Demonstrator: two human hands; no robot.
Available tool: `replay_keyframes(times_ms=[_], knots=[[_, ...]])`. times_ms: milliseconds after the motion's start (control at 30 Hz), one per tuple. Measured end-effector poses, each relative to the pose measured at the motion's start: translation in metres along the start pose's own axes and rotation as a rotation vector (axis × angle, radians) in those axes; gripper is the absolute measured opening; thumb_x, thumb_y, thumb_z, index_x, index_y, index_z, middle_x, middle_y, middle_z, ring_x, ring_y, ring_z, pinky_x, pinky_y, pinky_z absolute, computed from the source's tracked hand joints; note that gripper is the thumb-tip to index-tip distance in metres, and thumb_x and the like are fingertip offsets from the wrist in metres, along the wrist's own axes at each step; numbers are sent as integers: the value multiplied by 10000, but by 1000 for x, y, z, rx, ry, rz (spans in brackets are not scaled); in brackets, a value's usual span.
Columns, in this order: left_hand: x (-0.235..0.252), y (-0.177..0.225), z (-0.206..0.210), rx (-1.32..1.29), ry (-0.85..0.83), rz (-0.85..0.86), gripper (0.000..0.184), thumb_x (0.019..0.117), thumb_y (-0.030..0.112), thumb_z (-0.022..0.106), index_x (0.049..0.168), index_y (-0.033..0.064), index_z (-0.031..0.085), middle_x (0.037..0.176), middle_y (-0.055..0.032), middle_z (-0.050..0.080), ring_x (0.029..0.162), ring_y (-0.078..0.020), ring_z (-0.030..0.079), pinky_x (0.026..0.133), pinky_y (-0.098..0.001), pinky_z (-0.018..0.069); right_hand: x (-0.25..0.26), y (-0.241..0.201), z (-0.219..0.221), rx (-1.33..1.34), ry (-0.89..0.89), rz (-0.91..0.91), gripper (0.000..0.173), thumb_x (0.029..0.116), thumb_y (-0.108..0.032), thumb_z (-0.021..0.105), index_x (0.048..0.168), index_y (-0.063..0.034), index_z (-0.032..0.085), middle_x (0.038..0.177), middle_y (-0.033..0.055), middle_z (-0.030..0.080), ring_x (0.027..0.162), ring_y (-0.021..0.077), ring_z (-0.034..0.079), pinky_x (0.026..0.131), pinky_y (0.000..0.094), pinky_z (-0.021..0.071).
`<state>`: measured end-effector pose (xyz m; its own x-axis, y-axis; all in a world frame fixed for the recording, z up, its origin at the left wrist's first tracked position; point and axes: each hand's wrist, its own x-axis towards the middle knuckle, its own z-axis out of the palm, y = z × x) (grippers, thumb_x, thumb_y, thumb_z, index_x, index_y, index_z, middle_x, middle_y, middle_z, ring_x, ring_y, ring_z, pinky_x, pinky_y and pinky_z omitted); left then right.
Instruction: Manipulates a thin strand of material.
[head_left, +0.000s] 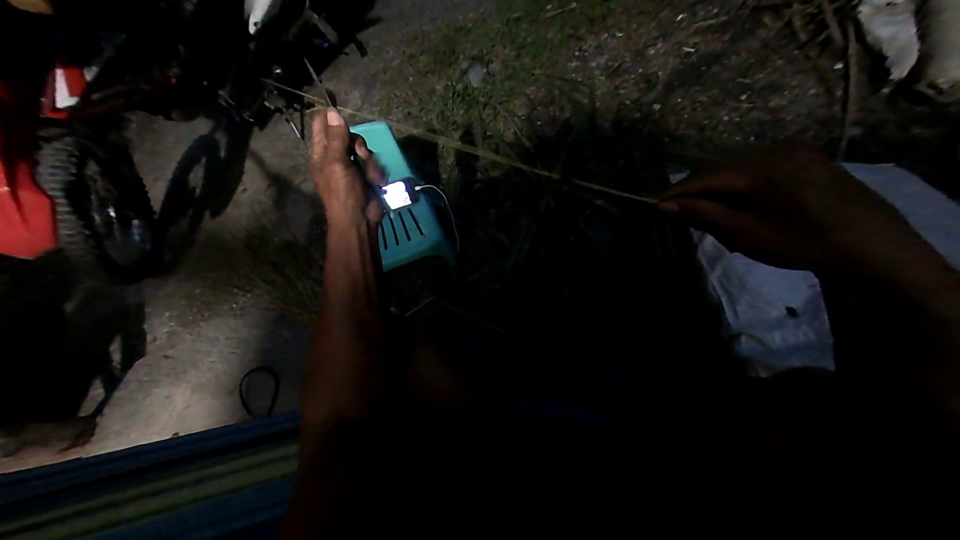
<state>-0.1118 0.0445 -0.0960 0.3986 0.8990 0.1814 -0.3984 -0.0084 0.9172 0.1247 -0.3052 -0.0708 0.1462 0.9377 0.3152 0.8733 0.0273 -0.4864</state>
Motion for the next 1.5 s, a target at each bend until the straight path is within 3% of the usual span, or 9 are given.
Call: replay_keyframes(times_ms=[333,433,533,700,833,933,1067,1267,1500], knots=[[4,-4,-8,117,39,50,397,1123,256,396,1505,151,410,656,38,485,428,-76,464,385,-223,459,-1,-4,-1,34,3,-6,255,1004,-229,551,1017,-82,759,779,-13,664,585,11,521,534,221,468],[11,1,-22,153,187,51,228,1129,308,364,1235,148,487,658,59,475,443,-49,443,414,-208,450,-10,-5,-11,-6,-22,144,219,1022,-173,571,1071,-51,747,856,85,698,689,162,619,651,421,532],[11,4,-29,76,228,55,232,1135,343,325,1168,179,486,596,74,422,401,-52,400,386,-212,427,-15,6,-21,-18,11,305,258,1054,-210,553,1077,-26,733,762,92,641,587,163,553,552,403,489],[-41,-25,25,144,-108,-81,397,1132,342,249,1253,127,560,567,94,468,401,-26,432,381,-195,427,0,20,-7,73,39,457,293,1078,-218,512,1127,-8,710,801,122,659,614,197,584,609,451,521],[-104,-42,67,770,-640,117,321,1075,202,492,1153,-69,644,968,-144,676,837,-178,648,795,-378,551,22,4,19,151,36,506,285,1083,-217,514,1151,-3,690,877,136,665,705,205,622,682,448,549],[-123,-45,88,747,-803,99,288,1075,205,512,1134,-52,628,833,-109,628,662,-136,592,630,-313,536,36,-10,38,147,-28,413,272,1076,-225,532,1152,-37,713,896,116,690,751,205,645,716,457,551],[-110,-38,92,593,-720,-147,373,1090,226,486,1392,11,522,841,-80,622,626,-115,588,566,-281,537,43,-14,53,161,-26,255,235,1059,-193,554,1111,-39,724,882,94,696,735,158,640,702,393,548],[-88,-47,80,338,-626,-167,230,1079,182,484,1234,41,579,727,38,569,536,-26,530,480,-181,482,49,-15,56,108,10,185,231,1051,-188,562,1113,-49,736,885,89,709,729,150,647,701,370,544],[-71,-49,75,232,-557,-162,267,1079,164,471,1296,46,573,717,63,569,511,-15,517,459,-163,472,53,-6,57,96,39,107,258,1050,-206,546,1118,-44,735,931,96,721,786,151,670,751,362,555]])
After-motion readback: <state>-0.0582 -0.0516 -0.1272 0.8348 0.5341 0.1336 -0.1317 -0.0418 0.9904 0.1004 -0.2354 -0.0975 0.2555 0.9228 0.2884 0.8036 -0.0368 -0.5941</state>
